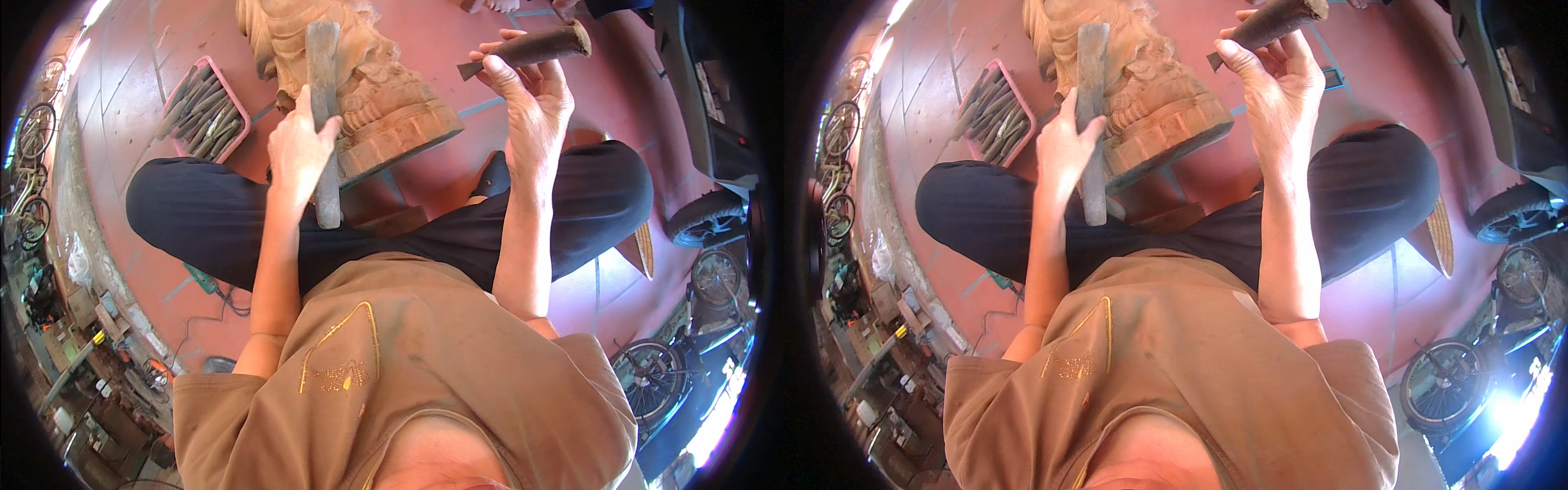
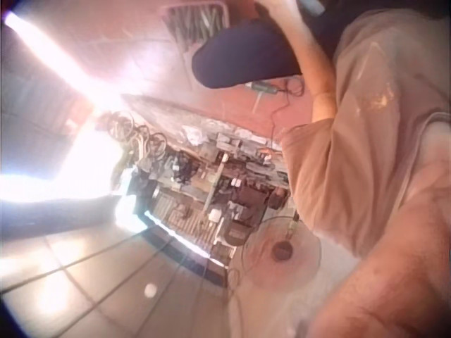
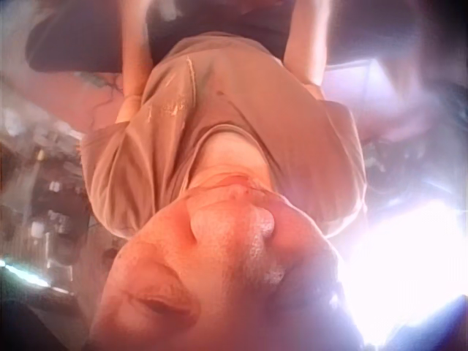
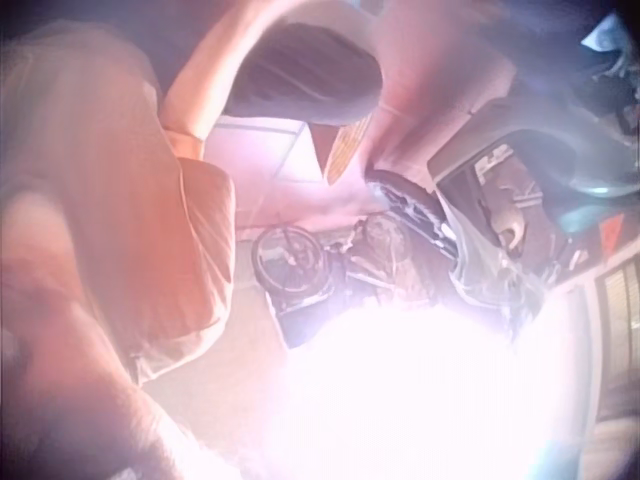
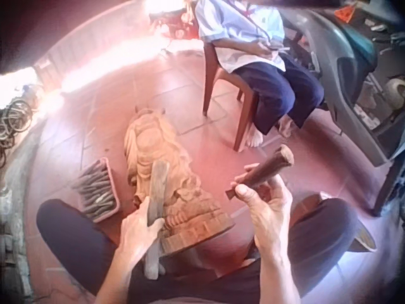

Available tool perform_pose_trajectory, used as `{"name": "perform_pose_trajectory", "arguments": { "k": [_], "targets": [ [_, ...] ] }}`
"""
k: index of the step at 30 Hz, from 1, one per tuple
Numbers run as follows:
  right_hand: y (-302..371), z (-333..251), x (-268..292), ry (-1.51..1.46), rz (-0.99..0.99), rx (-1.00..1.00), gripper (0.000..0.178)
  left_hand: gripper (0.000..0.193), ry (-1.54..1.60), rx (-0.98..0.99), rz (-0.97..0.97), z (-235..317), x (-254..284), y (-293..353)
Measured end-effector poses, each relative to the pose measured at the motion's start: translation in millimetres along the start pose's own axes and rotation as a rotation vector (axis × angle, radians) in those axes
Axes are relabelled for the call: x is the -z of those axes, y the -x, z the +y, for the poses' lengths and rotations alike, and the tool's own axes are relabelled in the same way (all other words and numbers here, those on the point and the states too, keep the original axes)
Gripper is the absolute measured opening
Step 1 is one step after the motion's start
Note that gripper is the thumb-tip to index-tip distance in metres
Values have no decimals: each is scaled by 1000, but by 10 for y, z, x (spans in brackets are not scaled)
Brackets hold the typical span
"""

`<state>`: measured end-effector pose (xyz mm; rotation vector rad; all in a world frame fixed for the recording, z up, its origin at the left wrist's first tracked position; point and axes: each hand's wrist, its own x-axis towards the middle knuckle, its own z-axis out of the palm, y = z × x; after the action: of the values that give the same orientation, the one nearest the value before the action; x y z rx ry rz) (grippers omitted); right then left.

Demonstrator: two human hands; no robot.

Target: The person sits on the floor and carves a wooden sculpture using a chisel and mallet. They repeatedly position the chisel on the wood and strike it with the mallet to shape the piece.

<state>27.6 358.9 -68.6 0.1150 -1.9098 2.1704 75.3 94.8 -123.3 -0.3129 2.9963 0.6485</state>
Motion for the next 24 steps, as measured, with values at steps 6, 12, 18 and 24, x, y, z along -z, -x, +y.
{"name": "perform_pose_trajectory", "arguments": {
  "k": [6,12,18,24],
  "targets": [
    [-15,-136,-8,-45,79,-43,35,42,349,-38,431,-278,1045,69],
    [-77,-158,-117,-136,123,-104,38,32,687,391,867,-1954,1806,288],
    [-204,-22,-131,82,122,-129,38,33,464,696,38,-1708,376,629],
    [-338,245,-196,36,40,-331,46,33,276,624,-546,-943,-274,575]
  ]
}}
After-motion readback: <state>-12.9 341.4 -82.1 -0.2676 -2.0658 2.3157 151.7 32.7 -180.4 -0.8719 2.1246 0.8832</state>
